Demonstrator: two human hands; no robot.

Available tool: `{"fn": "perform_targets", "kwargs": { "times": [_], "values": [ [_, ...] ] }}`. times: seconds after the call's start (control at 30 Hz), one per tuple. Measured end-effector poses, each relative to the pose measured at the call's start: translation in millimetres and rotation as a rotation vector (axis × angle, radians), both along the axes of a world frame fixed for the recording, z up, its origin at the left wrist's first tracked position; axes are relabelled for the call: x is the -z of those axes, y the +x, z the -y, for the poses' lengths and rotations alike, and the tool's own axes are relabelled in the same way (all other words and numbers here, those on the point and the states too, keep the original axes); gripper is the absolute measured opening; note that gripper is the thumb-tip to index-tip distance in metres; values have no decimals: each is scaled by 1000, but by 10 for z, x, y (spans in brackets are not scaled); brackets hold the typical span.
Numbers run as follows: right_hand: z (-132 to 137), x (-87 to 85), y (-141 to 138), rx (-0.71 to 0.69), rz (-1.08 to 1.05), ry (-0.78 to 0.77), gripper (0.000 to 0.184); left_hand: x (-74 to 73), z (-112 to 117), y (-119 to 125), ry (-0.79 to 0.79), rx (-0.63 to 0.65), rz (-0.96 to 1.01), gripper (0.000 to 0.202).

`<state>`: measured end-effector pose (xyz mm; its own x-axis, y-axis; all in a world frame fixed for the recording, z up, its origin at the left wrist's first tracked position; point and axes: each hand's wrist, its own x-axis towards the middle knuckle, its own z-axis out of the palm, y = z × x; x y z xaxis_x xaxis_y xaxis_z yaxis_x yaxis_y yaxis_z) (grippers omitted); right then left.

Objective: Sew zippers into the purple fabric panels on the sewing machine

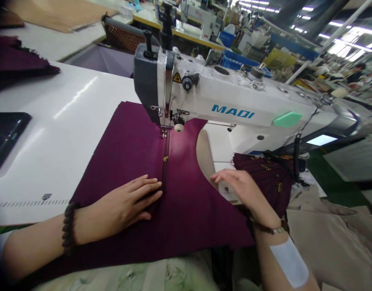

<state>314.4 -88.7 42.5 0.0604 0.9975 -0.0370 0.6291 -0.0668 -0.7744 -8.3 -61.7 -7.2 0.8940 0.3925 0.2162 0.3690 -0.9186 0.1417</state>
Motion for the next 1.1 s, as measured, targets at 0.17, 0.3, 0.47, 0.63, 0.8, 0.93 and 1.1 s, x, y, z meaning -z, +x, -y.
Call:
{"fn": "perform_targets", "kwargs": {
  "times": [0.17, 0.3, 0.47, 0.63, 0.8, 0.93, 1.1],
  "values": [
    [-171, -159, -415, -239, 205, 288, 28, 6, 6, 5, -7, -6, 5, 39],
    [-294, 71, -1005, -585, 522, 355, 44, -3, 6, 0, -28, -8, -3, 39],
    [-381, 439, -1145, -543, 700, 301, 45, -27, 5, -3, -48, -5, -7, 38],
    [-390, 440, -1070, -552, 702, 299, 45, -25, 23, 25, -54, -15, 1, 38],
    [-415, 431, -1058, -575, 714, 298, 45, -9, 61, 83, -61, -32, -27, 40],
    [-420, 437, -1055, -577, 724, 299, 44, 15, 68, 97, -29, -38, -14, 39],
    [-443, 426, -1062, -574, 714, 295, 44, 41, 42, 86, 0, -34, 20, 37]
  ]
}}
